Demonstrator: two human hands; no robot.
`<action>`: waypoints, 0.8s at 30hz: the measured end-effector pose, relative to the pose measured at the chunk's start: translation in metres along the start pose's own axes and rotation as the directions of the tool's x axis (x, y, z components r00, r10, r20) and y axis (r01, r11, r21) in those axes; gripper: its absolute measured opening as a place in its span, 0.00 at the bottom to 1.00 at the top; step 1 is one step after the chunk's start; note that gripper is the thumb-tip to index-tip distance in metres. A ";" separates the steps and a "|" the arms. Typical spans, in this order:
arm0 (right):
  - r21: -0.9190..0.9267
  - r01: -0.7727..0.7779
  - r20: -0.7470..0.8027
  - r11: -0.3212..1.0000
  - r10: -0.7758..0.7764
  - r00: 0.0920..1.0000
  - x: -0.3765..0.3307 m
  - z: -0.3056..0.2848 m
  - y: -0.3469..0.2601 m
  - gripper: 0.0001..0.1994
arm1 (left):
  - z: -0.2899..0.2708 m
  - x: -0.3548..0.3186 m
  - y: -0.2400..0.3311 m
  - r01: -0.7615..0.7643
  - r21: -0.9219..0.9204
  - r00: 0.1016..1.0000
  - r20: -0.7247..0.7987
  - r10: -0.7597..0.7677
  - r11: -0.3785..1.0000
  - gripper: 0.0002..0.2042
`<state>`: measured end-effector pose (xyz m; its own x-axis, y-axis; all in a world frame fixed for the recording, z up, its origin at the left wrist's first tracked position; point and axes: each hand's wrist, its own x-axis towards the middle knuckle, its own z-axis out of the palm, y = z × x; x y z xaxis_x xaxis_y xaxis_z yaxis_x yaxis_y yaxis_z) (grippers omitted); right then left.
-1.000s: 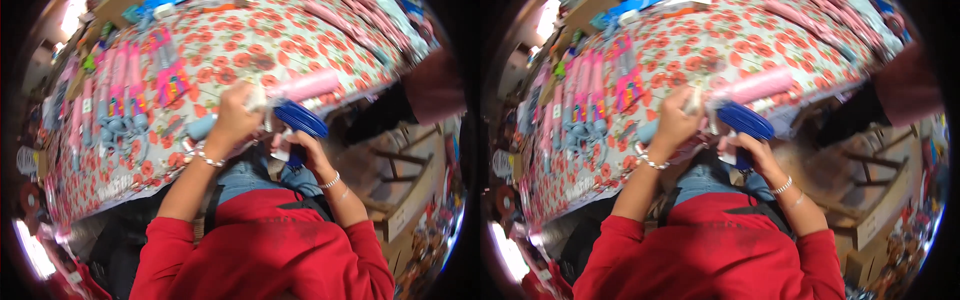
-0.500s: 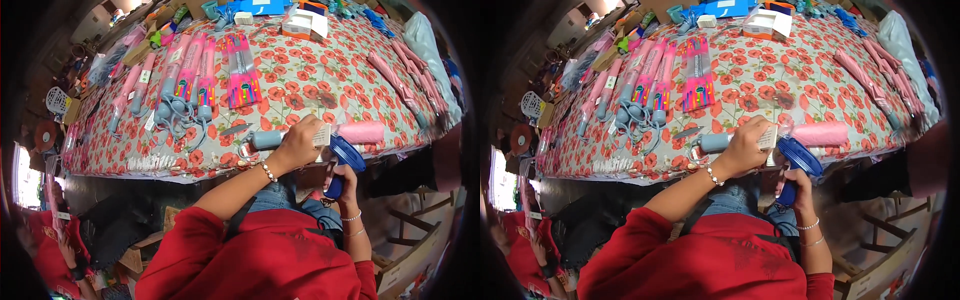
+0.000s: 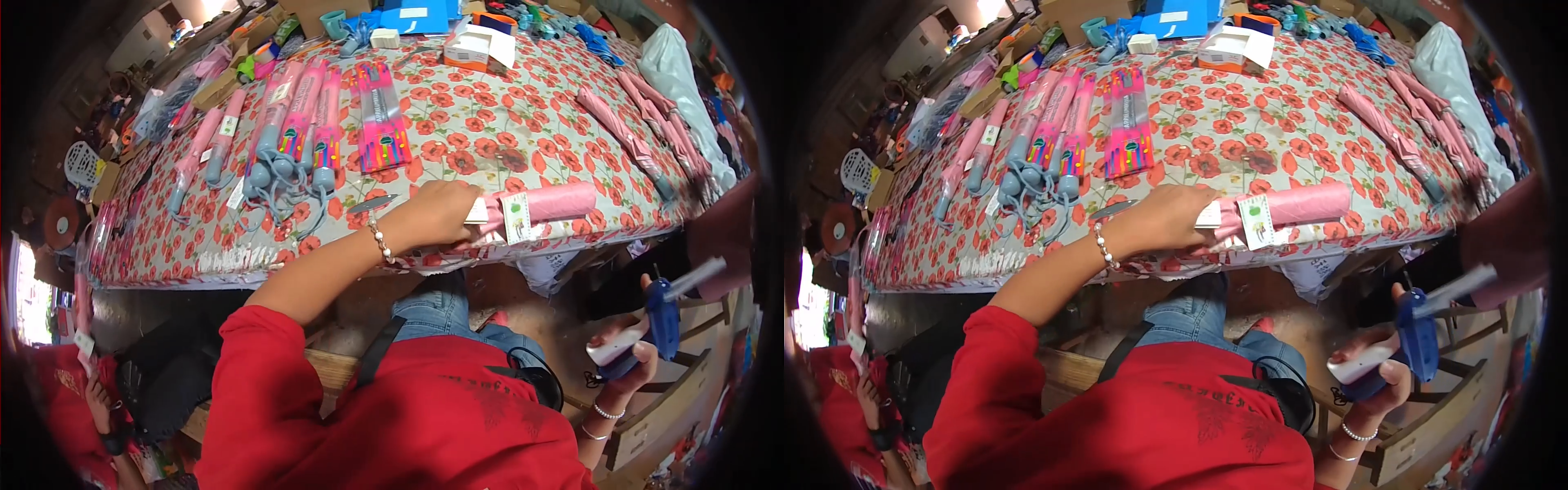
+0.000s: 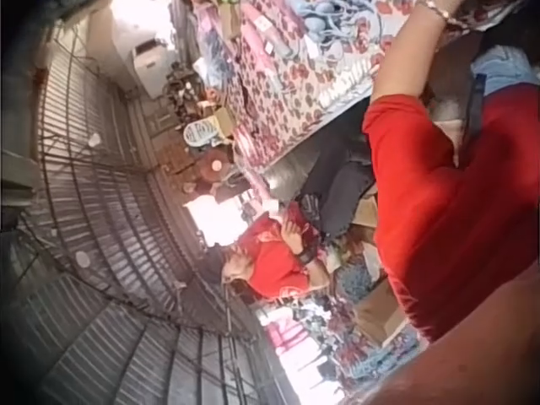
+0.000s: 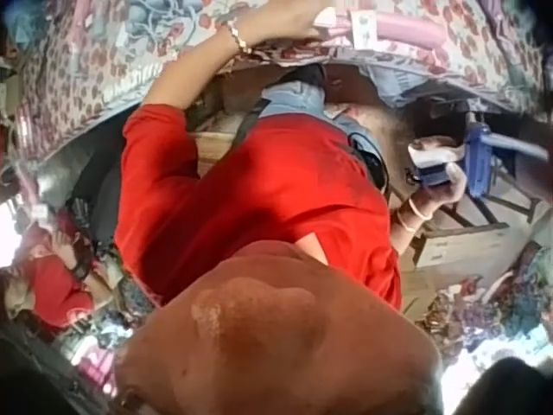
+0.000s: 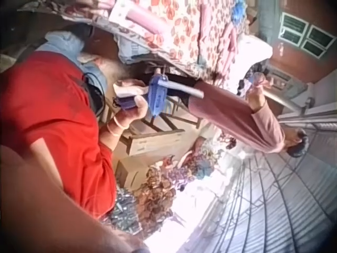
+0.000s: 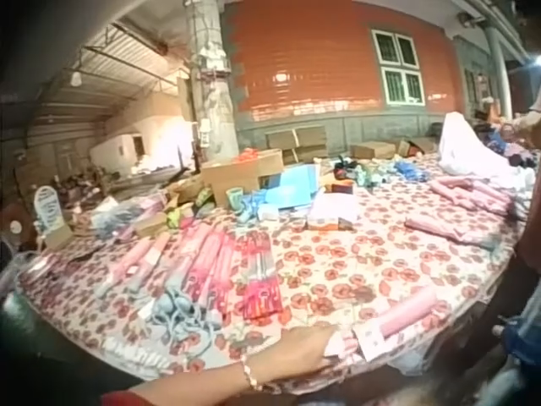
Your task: Packaging pink plastic products into plastic sleeves and applying labels.
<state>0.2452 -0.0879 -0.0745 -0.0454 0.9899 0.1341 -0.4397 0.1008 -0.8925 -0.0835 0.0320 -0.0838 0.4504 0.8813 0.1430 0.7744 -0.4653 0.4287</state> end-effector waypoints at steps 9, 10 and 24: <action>0.049 -0.163 0.091 0.985 0.158 0.983 0.010 0.016 0.020 0.38 | -0.019 -0.027 0.003 0.165 -0.528 0.941 -0.170 -0.294 0.833 0.22; 0.055 -0.185 0.117 0.981 0.178 0.977 0.013 0.014 0.022 0.37 | -0.025 -0.019 -0.004 0.106 -0.612 0.903 -0.271 -0.334 0.784 0.21; -0.031 -0.342 0.069 0.939 0.343 0.937 0.022 0.027 0.044 0.21 | -0.175 -0.153 -0.150 0.447 -0.149 0.427 -0.831 -0.357 0.882 0.13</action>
<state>0.2008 -0.0646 -0.0988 -0.2554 0.9550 -0.1506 -0.3701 -0.2405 -0.8973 -0.3465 -0.0185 -0.0145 -0.4532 0.6111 0.6490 0.8181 -0.0039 0.5750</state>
